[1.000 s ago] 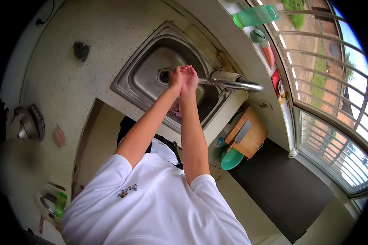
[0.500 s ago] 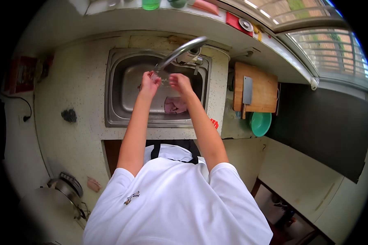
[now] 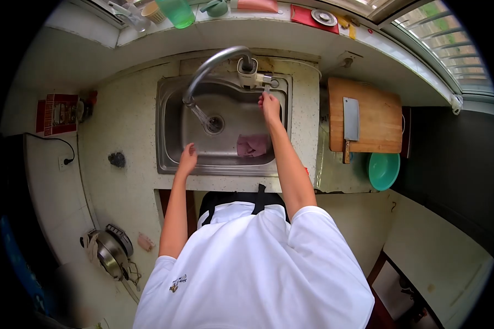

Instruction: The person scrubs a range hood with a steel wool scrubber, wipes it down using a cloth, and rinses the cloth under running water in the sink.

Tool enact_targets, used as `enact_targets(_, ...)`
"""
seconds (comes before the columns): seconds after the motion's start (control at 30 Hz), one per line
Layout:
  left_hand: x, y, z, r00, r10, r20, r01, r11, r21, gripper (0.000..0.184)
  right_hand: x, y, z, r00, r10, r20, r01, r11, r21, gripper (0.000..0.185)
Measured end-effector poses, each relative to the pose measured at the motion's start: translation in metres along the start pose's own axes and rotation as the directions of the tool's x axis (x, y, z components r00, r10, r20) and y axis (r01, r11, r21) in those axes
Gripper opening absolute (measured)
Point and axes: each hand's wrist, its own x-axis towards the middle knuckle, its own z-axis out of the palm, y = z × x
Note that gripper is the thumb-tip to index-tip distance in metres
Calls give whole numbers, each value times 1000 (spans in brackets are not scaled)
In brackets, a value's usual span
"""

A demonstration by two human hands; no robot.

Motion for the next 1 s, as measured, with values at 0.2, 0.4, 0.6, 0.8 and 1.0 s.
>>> enact_targets(0.2, -19, 15, 6, 999, 18, -42, -21, 996, -87, 43, 1, -8, -10, 994, 32, 101, -28, 999, -35, 26)
enact_targets(0.4, -41, 29, 12, 998, 0, -60, -6, 995, -98, 40, -1, 3, -17, 973, 142, 183, -130, 988, -78, 22)
enact_targets(0.6, -53, 28, 8, 997, 33, -63, -40, 993, -113, 41, 2, -9, -10, 977, 122, 174, -140, 986, 91, 25)
enact_targets(0.8, -53, 26, 12, 999, 11, -53, -24, 965, -260, 40, -8, -18, -9, 977, 134, 165, -150, 985, 86, 28)
enact_targets(1.0, -45, 49, 12, 996, 81, -32, -86, 866, -493, 46, -29, 80, -16, 837, -172, 520, 262, 959, -104, 32)
